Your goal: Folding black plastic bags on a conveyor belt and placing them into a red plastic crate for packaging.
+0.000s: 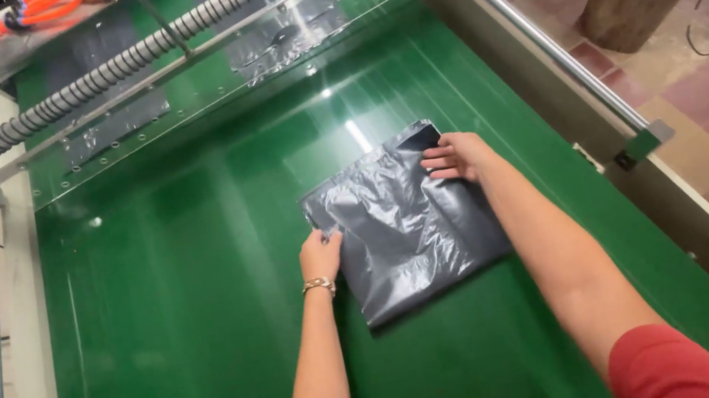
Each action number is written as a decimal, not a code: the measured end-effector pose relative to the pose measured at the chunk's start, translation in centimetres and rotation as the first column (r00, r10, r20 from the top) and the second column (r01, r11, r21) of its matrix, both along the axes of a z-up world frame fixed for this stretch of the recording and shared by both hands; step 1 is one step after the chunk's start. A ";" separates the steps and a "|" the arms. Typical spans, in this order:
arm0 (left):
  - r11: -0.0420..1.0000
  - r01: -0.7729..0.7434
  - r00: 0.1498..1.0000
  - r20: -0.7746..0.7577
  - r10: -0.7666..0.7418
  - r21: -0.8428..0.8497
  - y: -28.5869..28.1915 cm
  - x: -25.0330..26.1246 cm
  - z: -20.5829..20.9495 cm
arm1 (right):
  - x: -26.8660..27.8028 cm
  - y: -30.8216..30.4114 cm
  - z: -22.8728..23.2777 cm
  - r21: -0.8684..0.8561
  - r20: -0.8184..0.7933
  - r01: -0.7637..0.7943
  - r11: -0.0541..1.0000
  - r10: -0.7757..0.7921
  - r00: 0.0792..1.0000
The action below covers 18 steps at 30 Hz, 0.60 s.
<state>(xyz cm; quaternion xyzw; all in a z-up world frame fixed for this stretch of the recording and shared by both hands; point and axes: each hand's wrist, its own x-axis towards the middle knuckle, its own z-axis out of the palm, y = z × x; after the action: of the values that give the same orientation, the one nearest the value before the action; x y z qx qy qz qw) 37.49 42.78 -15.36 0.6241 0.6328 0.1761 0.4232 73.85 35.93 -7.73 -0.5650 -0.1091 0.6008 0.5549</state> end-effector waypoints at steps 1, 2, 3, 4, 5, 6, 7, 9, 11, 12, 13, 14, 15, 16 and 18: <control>0.986 0.061 0.980 -0.196 -0.029 0.154 0.3 0.6 0.5 | 0.5 1.0 -1.2 -0.002 0.160 -0.019 1.000 0.019 0.987; 0.987 0.058 0.980 -0.196 -0.028 0.150 0.1 0.9 1.3 | 0.9 2.0 -1.6 -0.007 0.160 -0.022 1.000 0.022 0.987; 0.983 0.053 0.973 -0.230 -0.010 0.178 -0.2 1.2 2.0 | 1.2 2.8 -2.0 -0.062 0.421 -0.049 0.997 0.071 0.904; 0.978 0.049 0.964 -0.266 0.008 0.204 -0.8 1.4 2.8 | 1.4 3.4 -2.5 -0.125 0.645 -0.064 0.990 0.130 0.753; 0.980 0.046 0.963 -0.268 0.008 0.196 -1.0 1.6 3.1 | 1.2 3.8 -2.2 -0.133 0.643 -0.067 0.989 0.137 0.754; 0.977 0.040 0.967 -0.256 0.016 0.212 -1.2 1.6 3.4 | 0.7 4.0 -1.9 -0.239 0.869 -0.014 0.971 0.220 0.443; 0.973 0.034 0.970 -0.243 0.023 0.228 -1.5 1.6 3.8 | 0.3 4.2 -1.6 -0.313 0.949 0.072 0.947 0.308 0.066; 0.963 0.026 0.971 -0.234 0.039 0.268 -1.8 1.7 3.5 | -1.2 4.6 0.1 -0.344 0.936 0.071 0.936 0.335 0.106; 0.952 0.015 0.973 -0.224 0.057 0.307 -2.9 1.8 4.1 | -1.8 5.4 0.3 -0.375 0.921 0.066 0.925 0.363 0.144; 0.904 0.052 0.938 -0.332 0.102 0.424 -3.5 2.1 4.9 | -1.4 6.2 -0.4 -0.423 0.887 0.075 0.903 0.396 0.237; 0.842 0.103 0.889 -0.428 0.160 0.529 -4.2 2.5 5.7 | -1.1 6.8 -0.9 -0.471 0.844 0.077 0.879 0.423 0.329; 0.841 0.106 0.889 -0.429 0.158 0.530 -5.5 3.2 7.4 | -0.7 7.3 -1.6 -0.470 0.844 0.080 0.879 0.421 0.331; 0.772 0.227 0.819 -0.545 0.180 0.594 -6.9 3.9 9.2 | -0.4 7.6 -2.3 -0.499 0.833 0.064 0.864 0.458 0.310; 0.692 0.349 0.732 -0.645 0.219 0.632 -8.2 4.5 10.9 | -0.1 8.2 -2.8 -0.528 0.821 0.047 0.848 0.495 0.286; 0.748 0.330 0.889 -0.457 -0.040 0.576 -9.8 5.9 10.7 | -0.5 7.9 -3.2 -0.427 0.885 0.035 0.904 0.410 0.220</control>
<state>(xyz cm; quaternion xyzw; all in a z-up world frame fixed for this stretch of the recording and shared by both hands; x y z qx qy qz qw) 43.36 32.99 -4.63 0.8138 0.5429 0.1994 0.0563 73.36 43.80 -10.89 -0.8842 -0.3834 0.1987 0.1780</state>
